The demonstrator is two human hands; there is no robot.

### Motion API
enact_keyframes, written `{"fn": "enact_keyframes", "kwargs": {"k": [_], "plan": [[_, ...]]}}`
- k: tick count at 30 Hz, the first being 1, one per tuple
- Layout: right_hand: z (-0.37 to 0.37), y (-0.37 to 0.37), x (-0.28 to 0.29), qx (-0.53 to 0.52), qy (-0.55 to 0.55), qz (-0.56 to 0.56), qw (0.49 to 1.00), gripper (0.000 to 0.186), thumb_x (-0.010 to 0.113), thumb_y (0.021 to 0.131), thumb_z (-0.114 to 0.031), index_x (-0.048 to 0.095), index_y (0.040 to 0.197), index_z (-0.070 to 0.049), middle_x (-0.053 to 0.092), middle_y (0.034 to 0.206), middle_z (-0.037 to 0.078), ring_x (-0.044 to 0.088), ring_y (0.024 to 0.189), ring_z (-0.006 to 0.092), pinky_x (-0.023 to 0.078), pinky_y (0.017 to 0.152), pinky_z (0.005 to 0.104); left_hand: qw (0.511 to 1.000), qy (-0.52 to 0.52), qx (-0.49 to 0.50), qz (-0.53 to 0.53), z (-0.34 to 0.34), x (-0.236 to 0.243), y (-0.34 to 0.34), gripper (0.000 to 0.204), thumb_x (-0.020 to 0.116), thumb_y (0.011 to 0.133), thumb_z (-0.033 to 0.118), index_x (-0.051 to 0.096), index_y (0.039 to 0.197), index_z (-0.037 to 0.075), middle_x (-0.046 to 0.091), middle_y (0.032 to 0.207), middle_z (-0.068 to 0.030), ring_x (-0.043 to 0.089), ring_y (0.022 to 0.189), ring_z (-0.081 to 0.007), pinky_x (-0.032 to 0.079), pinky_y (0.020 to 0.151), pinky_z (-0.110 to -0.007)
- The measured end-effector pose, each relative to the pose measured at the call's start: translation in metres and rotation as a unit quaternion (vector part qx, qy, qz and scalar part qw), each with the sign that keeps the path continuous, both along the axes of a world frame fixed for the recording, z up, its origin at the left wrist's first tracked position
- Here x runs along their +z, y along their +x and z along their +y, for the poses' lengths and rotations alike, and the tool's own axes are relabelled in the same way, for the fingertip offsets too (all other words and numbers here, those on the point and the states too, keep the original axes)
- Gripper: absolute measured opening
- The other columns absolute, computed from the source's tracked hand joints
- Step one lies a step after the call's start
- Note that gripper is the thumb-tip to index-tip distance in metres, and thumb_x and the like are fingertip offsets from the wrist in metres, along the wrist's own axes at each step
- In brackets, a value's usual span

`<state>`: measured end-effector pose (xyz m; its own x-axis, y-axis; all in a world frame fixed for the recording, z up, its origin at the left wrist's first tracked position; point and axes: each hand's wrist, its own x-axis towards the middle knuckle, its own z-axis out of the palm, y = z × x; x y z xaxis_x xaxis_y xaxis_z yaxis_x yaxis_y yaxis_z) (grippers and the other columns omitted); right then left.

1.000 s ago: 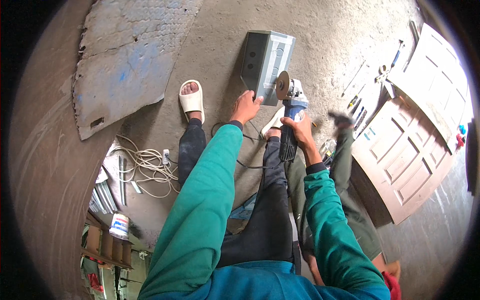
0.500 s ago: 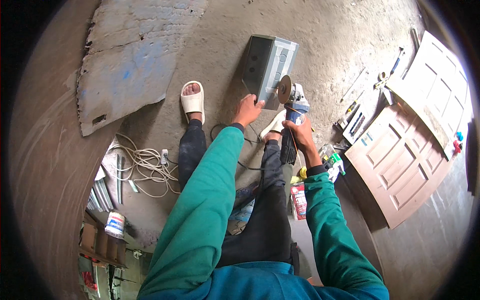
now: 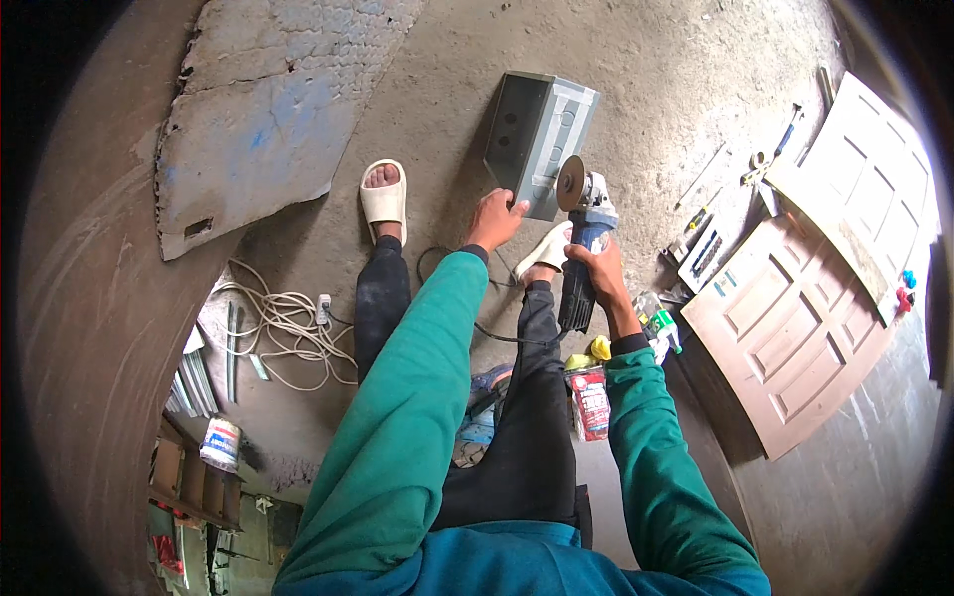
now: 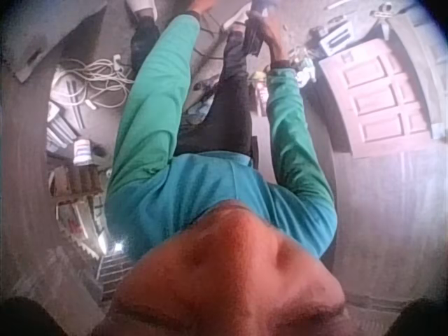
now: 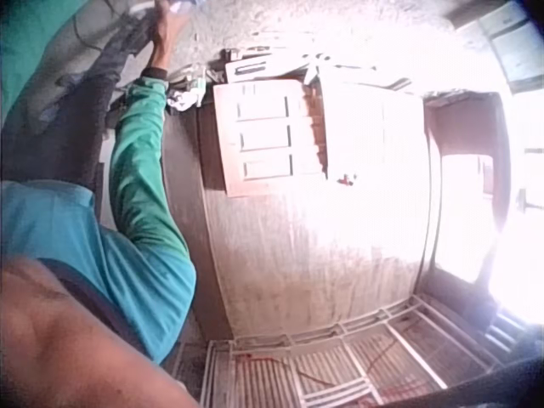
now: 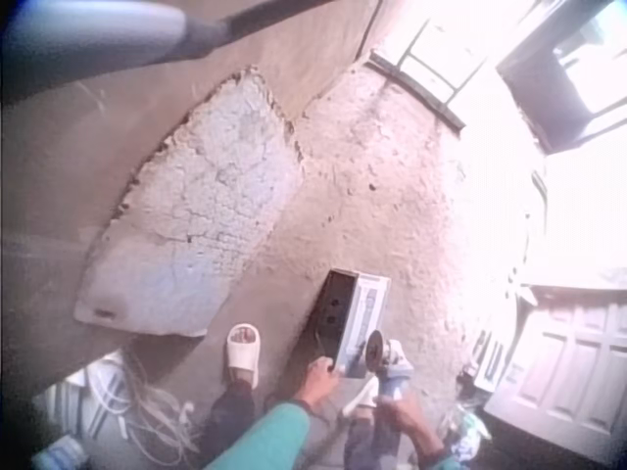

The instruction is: The person plugs the power cord of an angle grinder into an extension cord, positions a metal box on the floor, and cuts the box using the angle grinder.

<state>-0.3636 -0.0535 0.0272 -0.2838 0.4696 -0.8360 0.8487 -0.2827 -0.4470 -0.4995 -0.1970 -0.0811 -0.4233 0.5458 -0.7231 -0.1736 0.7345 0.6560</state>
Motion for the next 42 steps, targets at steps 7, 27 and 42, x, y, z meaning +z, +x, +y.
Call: {"fn": "enact_keyframes", "kwargs": {"k": [7,27,42], "plan": [[-0.001,0.000,-0.002,0.012,0.008,0.011,1.000,0.035,0.072,0.070,-0.013,0.061,0.101,0.000,0.064,0.083,0.005,0.062,0.065,0.0130,0.050,0.060,0.0262,1.000,-0.018,0.014,-0.020,-0.002,-0.003,0.000,0.041,0.067,0.083,0.032,0.062,0.101,-0.004,0.062,0.107,-0.0242,0.059,0.101,-0.0408,0.046,0.087,-0.045],[-0.003,-0.010,0.010,-0.045,-0.048,0.000,0.998,0.028,0.072,0.072,-0.011,0.056,0.093,-0.002,0.061,0.073,0.005,0.058,0.056,0.0124,0.047,0.051,0.0272,1.000,-0.006,0.015,0.019,-0.002,-0.007,0.006,0.038,0.066,0.082,0.037,0.068,0.088,0.000,0.065,0.094,-0.0234,0.062,0.091,-0.0383,0.047,0.081,-0.046],[-0.004,-0.021,0.026,-0.058,-0.063,-0.016,0.996,0.037,0.073,0.070,-0.012,0.058,0.101,0.001,0.064,0.081,0.008,0.063,0.059,0.0155,0.052,0.054,0.0283,0.991,0.126,0.049,-0.007,-0.010,-0.032,0.011,0.032,0.059,0.089,0.029,0.064,0.095,-0.001,0.060,0.096,-0.0209,0.057,0.092,-0.0386,0.045,0.078,-0.044]]}}
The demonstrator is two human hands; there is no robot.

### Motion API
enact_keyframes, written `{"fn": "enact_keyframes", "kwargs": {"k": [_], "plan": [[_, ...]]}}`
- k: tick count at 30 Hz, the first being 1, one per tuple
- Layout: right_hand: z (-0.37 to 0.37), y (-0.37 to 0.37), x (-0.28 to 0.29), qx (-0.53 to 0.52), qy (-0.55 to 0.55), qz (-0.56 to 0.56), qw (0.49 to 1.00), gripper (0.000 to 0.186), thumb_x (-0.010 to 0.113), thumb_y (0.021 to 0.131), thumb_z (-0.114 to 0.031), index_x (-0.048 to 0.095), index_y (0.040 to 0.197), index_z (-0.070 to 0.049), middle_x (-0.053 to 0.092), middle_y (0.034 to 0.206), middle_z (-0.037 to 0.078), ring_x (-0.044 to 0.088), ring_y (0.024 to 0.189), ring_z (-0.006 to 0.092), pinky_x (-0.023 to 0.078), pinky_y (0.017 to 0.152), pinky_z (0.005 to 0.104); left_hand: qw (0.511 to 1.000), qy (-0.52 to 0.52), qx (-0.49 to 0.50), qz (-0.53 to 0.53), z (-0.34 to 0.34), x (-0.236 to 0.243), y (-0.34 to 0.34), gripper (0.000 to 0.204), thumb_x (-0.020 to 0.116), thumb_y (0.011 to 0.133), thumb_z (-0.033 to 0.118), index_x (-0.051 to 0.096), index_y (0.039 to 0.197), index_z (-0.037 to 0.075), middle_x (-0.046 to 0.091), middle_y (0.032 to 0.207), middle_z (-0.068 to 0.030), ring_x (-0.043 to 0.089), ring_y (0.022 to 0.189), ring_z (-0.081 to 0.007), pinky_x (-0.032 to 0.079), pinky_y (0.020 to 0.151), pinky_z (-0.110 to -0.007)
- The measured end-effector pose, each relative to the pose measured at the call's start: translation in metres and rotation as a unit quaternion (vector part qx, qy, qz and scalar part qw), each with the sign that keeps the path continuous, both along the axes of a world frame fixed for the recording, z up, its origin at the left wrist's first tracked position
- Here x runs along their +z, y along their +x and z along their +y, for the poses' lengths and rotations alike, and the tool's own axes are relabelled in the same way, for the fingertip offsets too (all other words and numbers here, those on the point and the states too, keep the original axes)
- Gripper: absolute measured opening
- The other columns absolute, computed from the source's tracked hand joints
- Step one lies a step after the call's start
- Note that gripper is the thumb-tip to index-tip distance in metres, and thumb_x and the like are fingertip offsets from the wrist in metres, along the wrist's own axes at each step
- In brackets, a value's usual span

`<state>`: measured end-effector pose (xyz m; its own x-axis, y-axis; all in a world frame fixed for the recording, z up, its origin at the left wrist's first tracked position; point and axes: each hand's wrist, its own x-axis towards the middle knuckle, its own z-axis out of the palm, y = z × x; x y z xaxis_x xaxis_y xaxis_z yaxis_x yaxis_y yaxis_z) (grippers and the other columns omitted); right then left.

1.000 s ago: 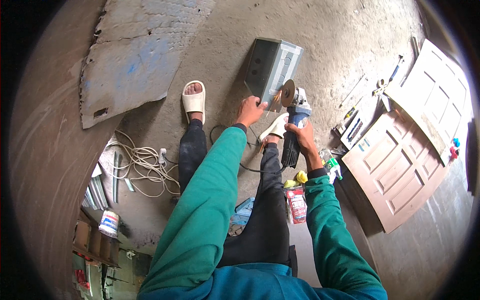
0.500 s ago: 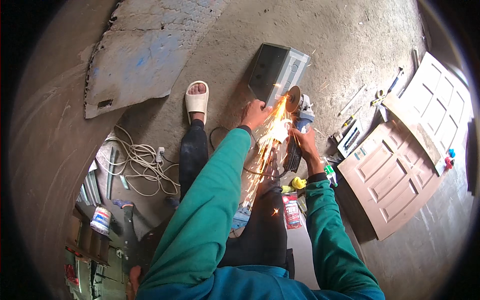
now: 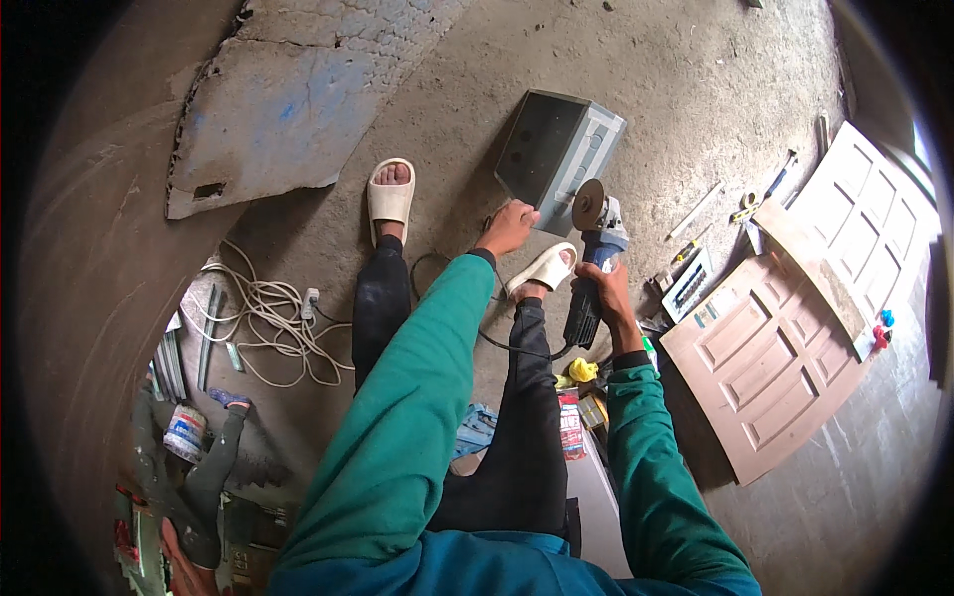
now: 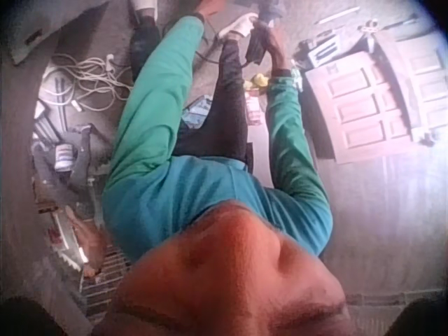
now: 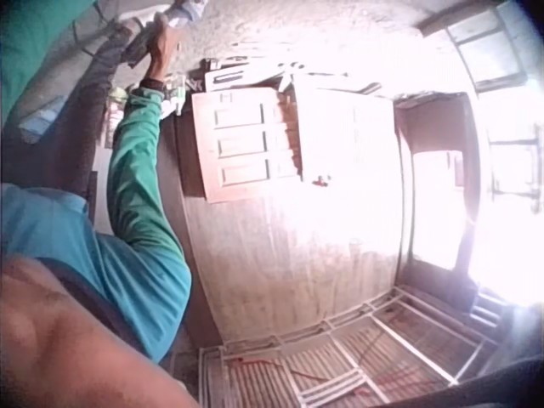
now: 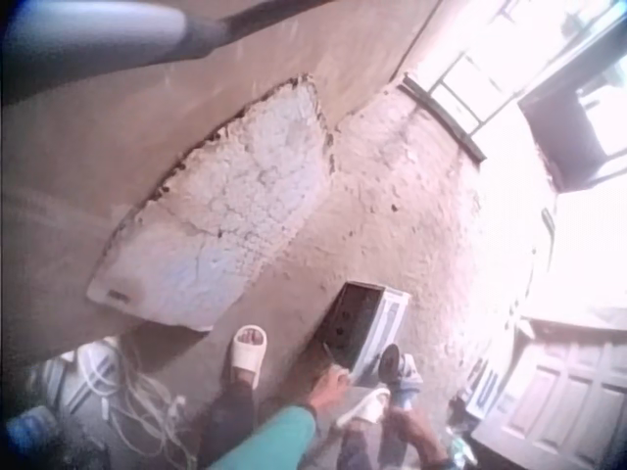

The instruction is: The person plugs the power cord of an angle grinder into an extension cord, positions a metal box on the floor, and cuts the box using the angle grinder.

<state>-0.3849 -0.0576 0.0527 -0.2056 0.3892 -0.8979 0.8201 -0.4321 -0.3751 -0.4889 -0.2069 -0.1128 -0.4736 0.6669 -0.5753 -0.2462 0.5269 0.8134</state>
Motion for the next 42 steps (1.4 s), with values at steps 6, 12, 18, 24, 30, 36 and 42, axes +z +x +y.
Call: {"fn": "enact_keyframes", "kwargs": {"k": [6,12,18,24,30,36,42], "plan": [[0.002,0.004,-0.002,-0.010,0.011,0.012,1.000,0.036,0.073,0.071,-0.013,0.059,0.101,0.000,0.066,0.082,0.007,0.062,0.059,0.0137,0.052,0.055,0.0279,1.000,-0.007,-0.011,-0.012,-0.001,0.004,-0.003,0.032,0.058,0.090,0.028,0.063,0.100,-0.002,0.061,0.102,-0.0205,0.058,0.098,-0.0382,0.046,0.083,-0.044],[0.006,0.000,-0.003,0.013,0.005,0.003,1.000,0.034,0.074,0.071,-0.014,0.059,0.098,0.001,0.064,0.078,0.006,0.062,0.058,0.0134,0.051,0.054,0.0277,0.999,-0.033,0.016,-0.007,0.001,0.008,0.001,0.033,0.058,0.090,0.028,0.062,0.104,-0.002,0.062,0.106,-0.0200,0.057,0.103,-0.0378,0.045,0.088,-0.043],[0.007,-0.003,-0.002,0.010,0.009,0.013,1.000,0.033,0.074,0.071,-0.014,0.058,0.096,0.002,0.064,0.077,0.007,0.061,0.057,0.0139,0.050,0.052,0.0282,0.998,-0.052,0.013,-0.021,0.003,0.005,0.001,0.033,0.058,0.090,0.029,0.063,0.106,0.000,0.062,0.107,-0.0202,0.057,0.104,-0.0377,0.045,0.088,-0.044],[0.006,-0.005,-0.001,0.001,0.010,0.001,1.000,0.030,0.074,0.072,-0.014,0.058,0.093,0.001,0.063,0.076,0.007,0.060,0.056,0.0136,0.050,0.052,0.0283,0.997,-0.059,0.008,-0.049,0.003,0.013,-0.003,0.034,0.059,0.089,0.028,0.063,0.104,-0.003,0.062,0.107,-0.0200,0.058,0.103,-0.0368,0.045,0.088,-0.042],[0.008,0.002,-0.005,0.012,0.003,0.011,1.000,0.029,0.075,0.073,-0.016,0.057,0.092,-0.001,0.062,0.075,0.006,0.059,0.055,0.0135,0.048,0.051,0.0278,0.998,-0.050,0.021,-0.032,0.002,0.015,-0.004,0.034,0.059,0.089,0.027,0.064,0.103,-0.003,0.062,0.107,-0.0206,0.058,0.103,-0.0365,0.045,0.088,-0.042],[0.003,-0.009,0.005,0.004,-0.008,0.000,1.000,0.030,0.075,0.073,-0.016,0.059,0.093,-0.001,0.062,0.076,0.006,0.059,0.054,0.0138,0.048,0.051,0.0283,0.996,-0.065,-0.007,-0.055,0.001,0.019,-0.010,0.032,0.060,0.088,0.027,0.065,0.101,-0.003,0.062,0.104,-0.0204,0.058,0.102,-0.0364,0.045,0.087,-0.042],[0.003,-0.007,0.004,0.024,0.007,-0.013,1.000,0.031,0.075,0.072,-0.016,0.059,0.095,-0.001,0.062,0.075,0.005,0.060,0.056,0.0135,0.049,0.052,0.0279,0.998,-0.053,0.017,-0.040,-0.003,0.015,-0.007,0.033,0.060,0.088,0.027,0.066,0.101,-0.002,0.063,0.105,-0.0200,0.059,0.102,-0.0369,0.045,0.088,-0.042]]}}
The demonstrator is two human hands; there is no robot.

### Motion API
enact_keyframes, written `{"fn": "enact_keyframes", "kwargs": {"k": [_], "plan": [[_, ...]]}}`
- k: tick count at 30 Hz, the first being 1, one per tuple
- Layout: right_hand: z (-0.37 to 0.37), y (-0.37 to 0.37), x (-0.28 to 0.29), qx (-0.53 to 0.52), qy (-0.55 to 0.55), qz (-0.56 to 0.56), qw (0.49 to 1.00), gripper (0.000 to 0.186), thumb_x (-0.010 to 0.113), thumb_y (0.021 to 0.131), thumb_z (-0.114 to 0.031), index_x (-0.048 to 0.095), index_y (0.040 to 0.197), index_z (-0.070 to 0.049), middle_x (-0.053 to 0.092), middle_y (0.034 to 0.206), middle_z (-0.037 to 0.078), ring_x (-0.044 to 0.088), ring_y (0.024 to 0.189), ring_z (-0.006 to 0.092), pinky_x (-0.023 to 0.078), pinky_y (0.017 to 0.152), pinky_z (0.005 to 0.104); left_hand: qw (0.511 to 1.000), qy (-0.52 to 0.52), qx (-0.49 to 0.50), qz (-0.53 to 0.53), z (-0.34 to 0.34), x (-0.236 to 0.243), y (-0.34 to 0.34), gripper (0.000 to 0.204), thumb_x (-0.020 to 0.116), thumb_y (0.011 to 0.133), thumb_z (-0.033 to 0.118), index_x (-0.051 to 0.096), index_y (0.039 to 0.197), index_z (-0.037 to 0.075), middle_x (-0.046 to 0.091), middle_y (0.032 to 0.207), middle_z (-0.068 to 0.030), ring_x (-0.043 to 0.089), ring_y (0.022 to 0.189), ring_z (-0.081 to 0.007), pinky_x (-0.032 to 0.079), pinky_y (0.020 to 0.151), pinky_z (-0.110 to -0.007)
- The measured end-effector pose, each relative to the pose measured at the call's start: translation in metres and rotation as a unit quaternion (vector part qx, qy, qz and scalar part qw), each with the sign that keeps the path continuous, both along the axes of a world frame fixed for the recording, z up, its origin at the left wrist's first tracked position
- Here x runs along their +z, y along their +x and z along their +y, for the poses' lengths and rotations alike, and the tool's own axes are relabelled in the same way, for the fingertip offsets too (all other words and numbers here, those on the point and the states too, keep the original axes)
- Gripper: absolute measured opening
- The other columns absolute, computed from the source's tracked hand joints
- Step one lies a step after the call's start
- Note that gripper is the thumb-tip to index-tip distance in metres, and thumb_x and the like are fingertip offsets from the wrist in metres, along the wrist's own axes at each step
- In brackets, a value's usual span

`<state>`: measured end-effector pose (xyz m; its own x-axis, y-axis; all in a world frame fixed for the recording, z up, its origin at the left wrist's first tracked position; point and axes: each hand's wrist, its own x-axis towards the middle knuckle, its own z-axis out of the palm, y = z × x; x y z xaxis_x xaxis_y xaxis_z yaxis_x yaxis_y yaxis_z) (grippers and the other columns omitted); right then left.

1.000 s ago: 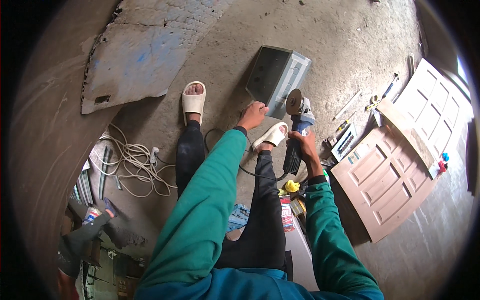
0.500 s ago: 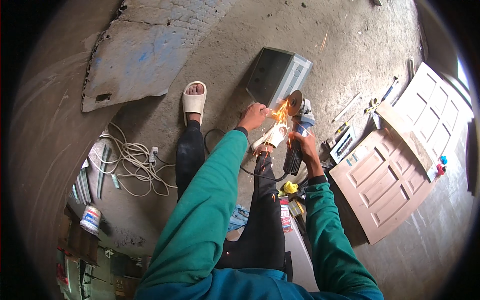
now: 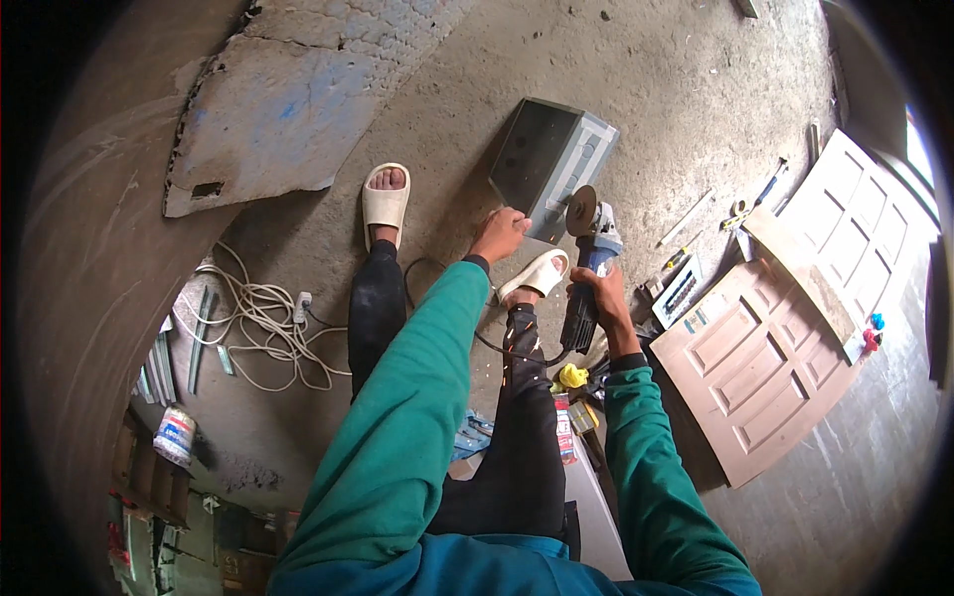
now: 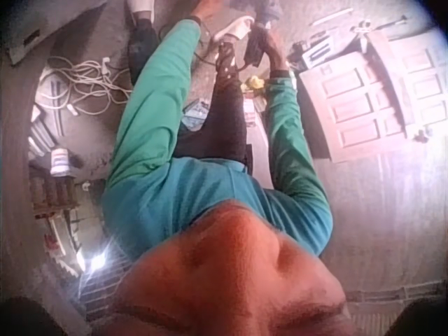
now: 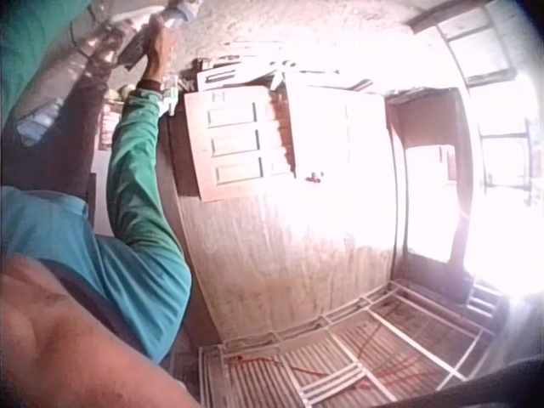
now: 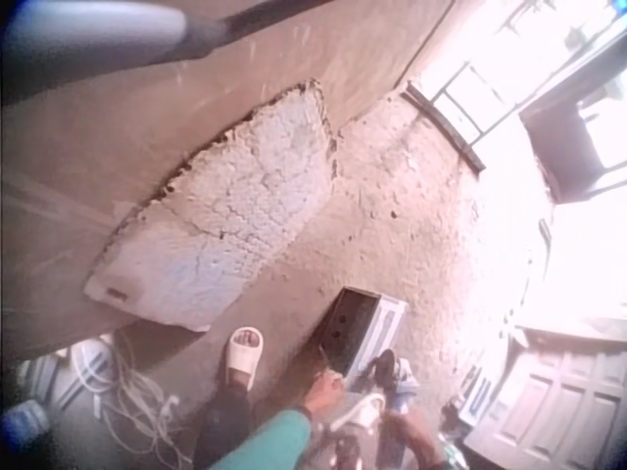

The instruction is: The person plugs the power cord of an angle grinder into an extension cord, positions a metal box on the floor, and cuts the box using the angle grinder.

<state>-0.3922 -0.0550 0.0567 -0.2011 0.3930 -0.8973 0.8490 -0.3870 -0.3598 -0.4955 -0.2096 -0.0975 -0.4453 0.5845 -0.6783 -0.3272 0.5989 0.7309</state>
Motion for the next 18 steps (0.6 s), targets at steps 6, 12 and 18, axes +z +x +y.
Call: {"fn": "enact_keyframes", "kwargs": {"k": [6,12,18], "plan": [[-0.002,0.001,0.005,-0.018,0.004,0.015,1.000,0.033,0.076,0.071,-0.017,0.059,0.095,-0.001,0.061,0.074,0.004,0.059,0.057,0.0124,0.050,0.053,0.0277,1.000,0.001,-0.016,0.016,0.000,-0.002,-0.001,0.034,0.062,0.087,0.028,0.066,0.102,-0.003,0.064,0.106,-0.0203,0.059,0.103,-0.0373,0.045,0.089,-0.042],[-0.002,0.000,0.009,-0.025,0.015,0.016,0.999,0.034,0.076,0.072,-0.019,0.058,0.094,-0.002,0.061,0.074,0.004,0.059,0.057,0.0124,0.050,0.053,0.0272,1.000,-0.009,0.001,0.005,0.000,-0.003,0.000,0.036,0.064,0.085,0.027,0.064,0.104,-0.003,0.066,0.101,-0.0209,0.062,0.098,-0.0348,0.048,0.085,-0.041],[-0.002,0.000,0.013,-0.041,0.003,0.020,0.999,0.035,0.076,0.071,-0.017,0.059,0.097,-0.002,0.062,0.076,0.005,0.059,0.056,0.0126,0.050,0.052,0.0271,1.000,0.006,0.015,-0.009,-0.002,0.000,-0.007,0.036,0.065,0.085,0.027,0.063,0.106,-0.002,0.067,0.098,-0.0204,0.066,0.090,-0.0304,0.050,0.082,-0.038]]}}
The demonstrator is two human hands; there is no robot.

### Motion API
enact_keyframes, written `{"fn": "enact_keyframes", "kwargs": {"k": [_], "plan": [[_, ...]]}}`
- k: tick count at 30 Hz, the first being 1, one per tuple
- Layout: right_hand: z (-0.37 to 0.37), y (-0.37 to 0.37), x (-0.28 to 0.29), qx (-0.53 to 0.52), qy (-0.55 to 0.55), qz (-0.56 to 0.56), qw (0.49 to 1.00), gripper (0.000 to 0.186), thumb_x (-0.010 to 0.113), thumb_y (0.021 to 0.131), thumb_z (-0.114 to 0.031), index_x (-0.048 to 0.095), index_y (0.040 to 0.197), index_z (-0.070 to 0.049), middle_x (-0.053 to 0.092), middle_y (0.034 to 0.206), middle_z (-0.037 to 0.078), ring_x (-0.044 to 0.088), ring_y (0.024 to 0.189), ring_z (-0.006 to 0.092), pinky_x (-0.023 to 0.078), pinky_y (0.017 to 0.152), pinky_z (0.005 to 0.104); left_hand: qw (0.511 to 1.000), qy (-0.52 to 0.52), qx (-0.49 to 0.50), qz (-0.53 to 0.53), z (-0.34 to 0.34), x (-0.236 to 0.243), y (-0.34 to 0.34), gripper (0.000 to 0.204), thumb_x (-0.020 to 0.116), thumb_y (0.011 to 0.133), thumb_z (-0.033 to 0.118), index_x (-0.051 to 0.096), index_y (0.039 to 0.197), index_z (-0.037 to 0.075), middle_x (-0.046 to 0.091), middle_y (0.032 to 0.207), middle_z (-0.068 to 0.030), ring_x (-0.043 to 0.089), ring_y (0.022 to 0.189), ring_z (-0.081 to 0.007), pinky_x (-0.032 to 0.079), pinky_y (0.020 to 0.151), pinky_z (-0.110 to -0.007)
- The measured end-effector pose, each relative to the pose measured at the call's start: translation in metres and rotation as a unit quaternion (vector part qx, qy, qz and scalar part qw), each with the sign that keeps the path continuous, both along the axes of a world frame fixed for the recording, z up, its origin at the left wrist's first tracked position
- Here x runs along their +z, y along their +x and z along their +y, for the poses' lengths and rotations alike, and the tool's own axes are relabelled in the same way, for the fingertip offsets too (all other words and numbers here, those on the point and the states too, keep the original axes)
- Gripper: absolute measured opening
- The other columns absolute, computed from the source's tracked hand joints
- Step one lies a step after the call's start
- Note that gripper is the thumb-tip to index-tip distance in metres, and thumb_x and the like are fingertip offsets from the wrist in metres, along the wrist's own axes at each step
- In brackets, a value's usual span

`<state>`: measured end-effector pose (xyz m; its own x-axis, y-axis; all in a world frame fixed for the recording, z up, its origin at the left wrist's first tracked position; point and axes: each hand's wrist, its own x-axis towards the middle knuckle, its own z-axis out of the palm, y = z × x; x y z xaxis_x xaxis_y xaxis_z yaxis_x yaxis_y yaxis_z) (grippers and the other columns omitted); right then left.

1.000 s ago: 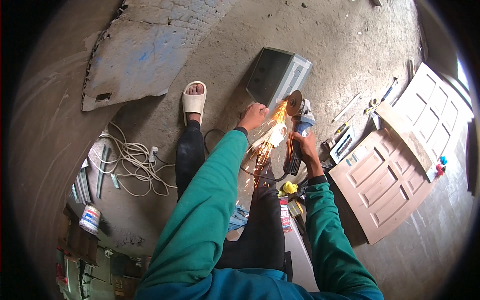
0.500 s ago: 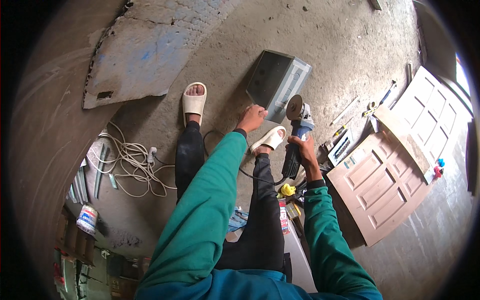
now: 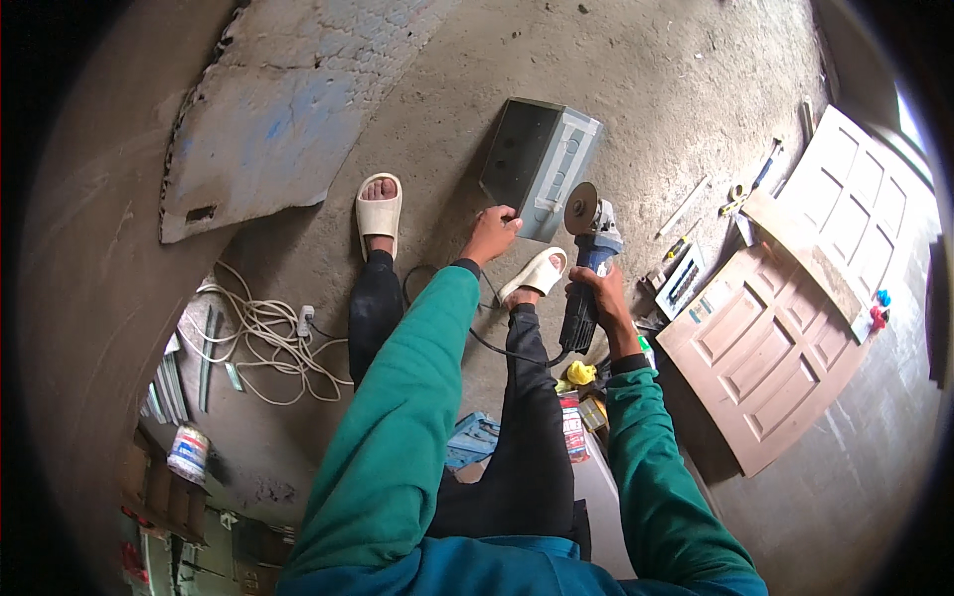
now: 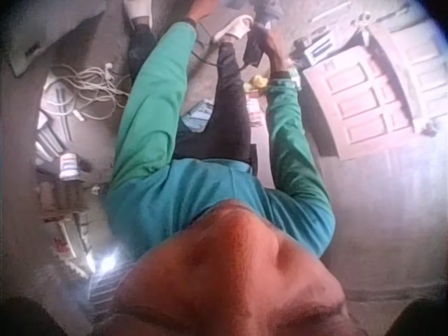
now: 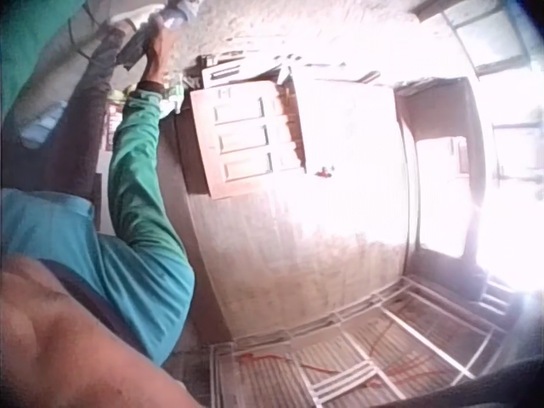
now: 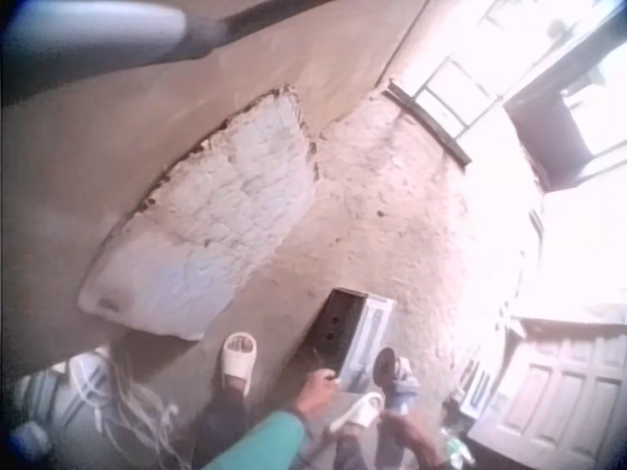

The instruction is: The person plugs the power cord of an angle grinder into an extension cord, positions a metal box on the floor, and cuts the box using the angle grinder.

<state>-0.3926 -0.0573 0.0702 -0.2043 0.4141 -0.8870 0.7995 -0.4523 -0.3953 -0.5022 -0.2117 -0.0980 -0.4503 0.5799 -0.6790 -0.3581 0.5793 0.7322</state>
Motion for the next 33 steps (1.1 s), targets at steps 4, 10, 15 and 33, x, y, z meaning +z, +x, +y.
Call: {"fn": "enact_keyframes", "kwargs": {"k": [4,10,15,33], "plan": [[0.004,0.021,-0.011,-0.012,0.003,0.019,1.000,0.036,0.074,0.070,-0.014,0.060,0.101,-0.001,0.062,0.078,0.006,0.060,0.057,0.0136,0.049,0.053,0.0270,1.000,0.008,-0.009,0.013,0.002,0.005,-0.003,0.036,0.065,0.084,0.027,0.064,0.108,0.001,0.068,0.099,-0.0183,0.066,0.091,-0.0293,0.050,0.082,-0.038],[-0.001,0.036,-0.008,-0.058,0.006,0.034,0.998,0.032,0.072,0.069,-0.011,0.055,0.094,0.000,0.062,0.079,0.007,0.060,0.060,0.0142,0.049,0.055,0.0281,0.998,0.011,-0.050,0.036,0.001,0.013,-0.023,0.032,0.060,0.089,0.029,0.065,0.109,0.005,0.068,0.102,-0.0157,0.065,0.095,-0.0285,0.048,0.086,-0.037],[-0.010,0.051,0.001,-0.114,0.007,0.062,0.992,0.030,0.072,0.070,-0.010,0.053,0.092,0.000,0.062,0.076,0.008,0.061,0.059,0.0159,0.051,0.055,0.0294,0.995,0.030,-0.061,0.076,0.015,0.019,-0.051,0.030,0.059,0.090,0.027,0.064,0.109,0.004,0.069,0.099,-0.0142,0.065,0.096,-0.0253,0.048,0.084,-0.035],[-0.015,0.156,0.016,-0.287,-0.045,0.124,0.949,0.042,0.074,0.068,-0.014,0.052,0.102,0.001,0.060,0.079,0.008,0.062,0.058,0.0165,0.053,0.055,0.0289,0.924,0.012,-0.235,0.301,0.012,-0.007,0.009,0.038,0.067,0.067,0.005,0.061,0.104,0.001,0.061,0.103,-0.0196,0.053,0.104,-0.0425,0.041,0.093,-0.050]]}}
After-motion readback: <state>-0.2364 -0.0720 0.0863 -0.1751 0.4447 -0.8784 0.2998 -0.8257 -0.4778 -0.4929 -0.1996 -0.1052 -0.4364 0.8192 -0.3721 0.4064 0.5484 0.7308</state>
